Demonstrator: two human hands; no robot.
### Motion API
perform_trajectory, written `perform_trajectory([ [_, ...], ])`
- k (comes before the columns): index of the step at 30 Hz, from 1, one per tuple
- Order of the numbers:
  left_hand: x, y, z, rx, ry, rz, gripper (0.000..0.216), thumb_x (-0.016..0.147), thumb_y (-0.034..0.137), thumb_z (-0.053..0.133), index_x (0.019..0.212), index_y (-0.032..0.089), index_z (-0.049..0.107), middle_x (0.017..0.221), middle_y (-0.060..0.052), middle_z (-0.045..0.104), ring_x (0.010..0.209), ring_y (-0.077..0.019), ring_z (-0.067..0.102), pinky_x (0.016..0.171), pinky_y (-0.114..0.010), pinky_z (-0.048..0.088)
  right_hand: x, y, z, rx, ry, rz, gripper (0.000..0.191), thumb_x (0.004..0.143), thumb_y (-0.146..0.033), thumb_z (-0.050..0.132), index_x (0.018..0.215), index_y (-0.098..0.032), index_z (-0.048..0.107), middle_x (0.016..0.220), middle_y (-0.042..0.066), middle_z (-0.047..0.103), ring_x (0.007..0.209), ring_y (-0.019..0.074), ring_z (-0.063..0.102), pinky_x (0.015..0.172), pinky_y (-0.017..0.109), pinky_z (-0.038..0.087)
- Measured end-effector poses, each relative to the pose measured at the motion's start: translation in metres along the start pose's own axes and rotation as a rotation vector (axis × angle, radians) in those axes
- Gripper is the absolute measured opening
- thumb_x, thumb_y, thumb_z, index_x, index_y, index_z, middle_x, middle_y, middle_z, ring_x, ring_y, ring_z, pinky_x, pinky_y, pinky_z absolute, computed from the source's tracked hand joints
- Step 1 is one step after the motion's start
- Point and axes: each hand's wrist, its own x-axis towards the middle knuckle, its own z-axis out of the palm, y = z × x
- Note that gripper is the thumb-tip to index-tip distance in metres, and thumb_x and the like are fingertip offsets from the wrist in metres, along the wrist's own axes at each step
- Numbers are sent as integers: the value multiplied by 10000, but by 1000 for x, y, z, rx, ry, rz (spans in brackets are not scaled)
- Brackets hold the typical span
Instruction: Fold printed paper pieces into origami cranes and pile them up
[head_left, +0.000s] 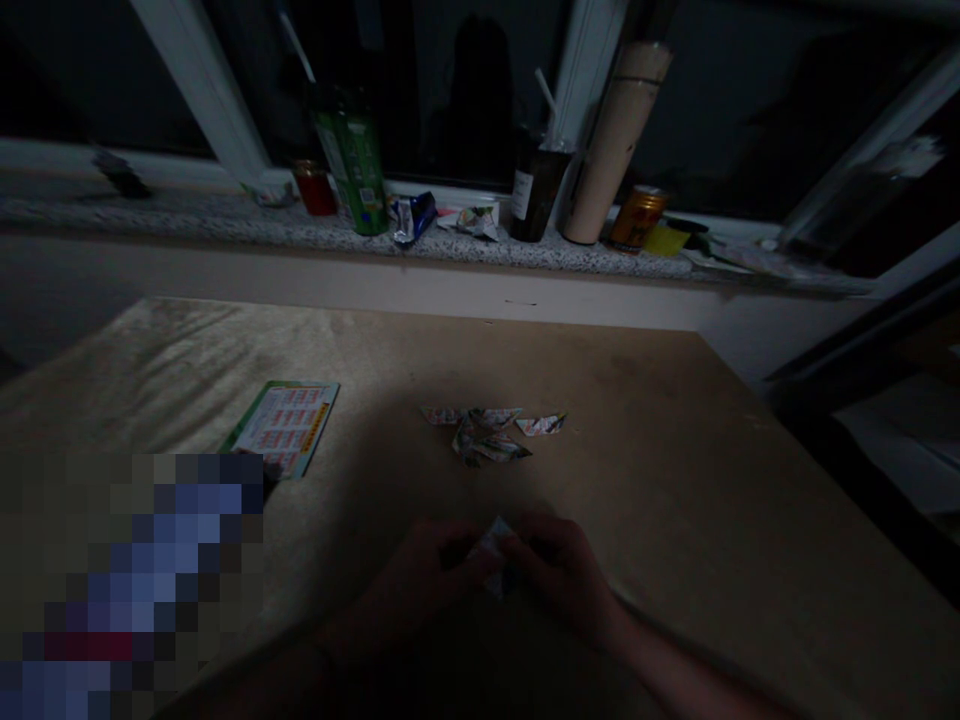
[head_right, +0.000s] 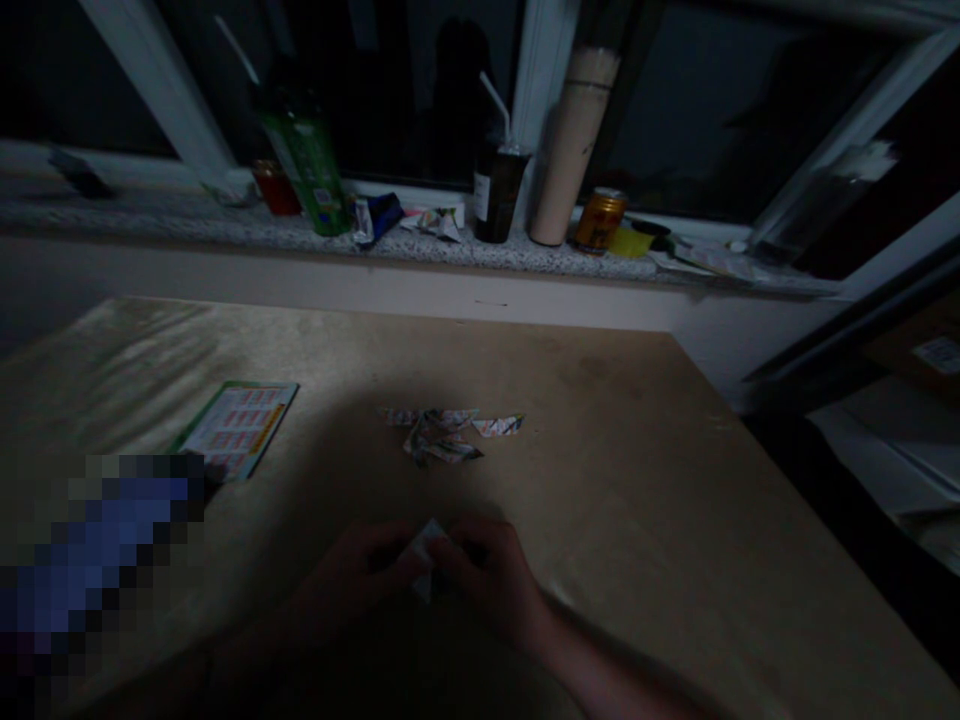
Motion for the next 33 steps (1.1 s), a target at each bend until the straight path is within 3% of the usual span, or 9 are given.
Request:
perform_trajectory([
  [18, 0, -1, 2, 97, 20, -34, 416, 831, 489, 477, 675, 140, 640, 601, 31, 577, 574, -112, 509, 518, -163, 356, -1, 2, 1, -91, -29, -62, 359, 841, -416, 494, 621, -156, 609, 565, -9, 528, 522, 100, 443, 471, 191, 344],
  [33, 1, 4, -1, 18, 15, -3, 330, 856, 372, 440, 844, 142, 677, 746, 1, 673, 682, -150, 590, 607, -183, 407, 2, -3, -2, -47, 31, -45, 373, 838, -423, 495, 576, -158, 508, 550, -33, 432, 514, 93, 384, 477, 200, 318],
])
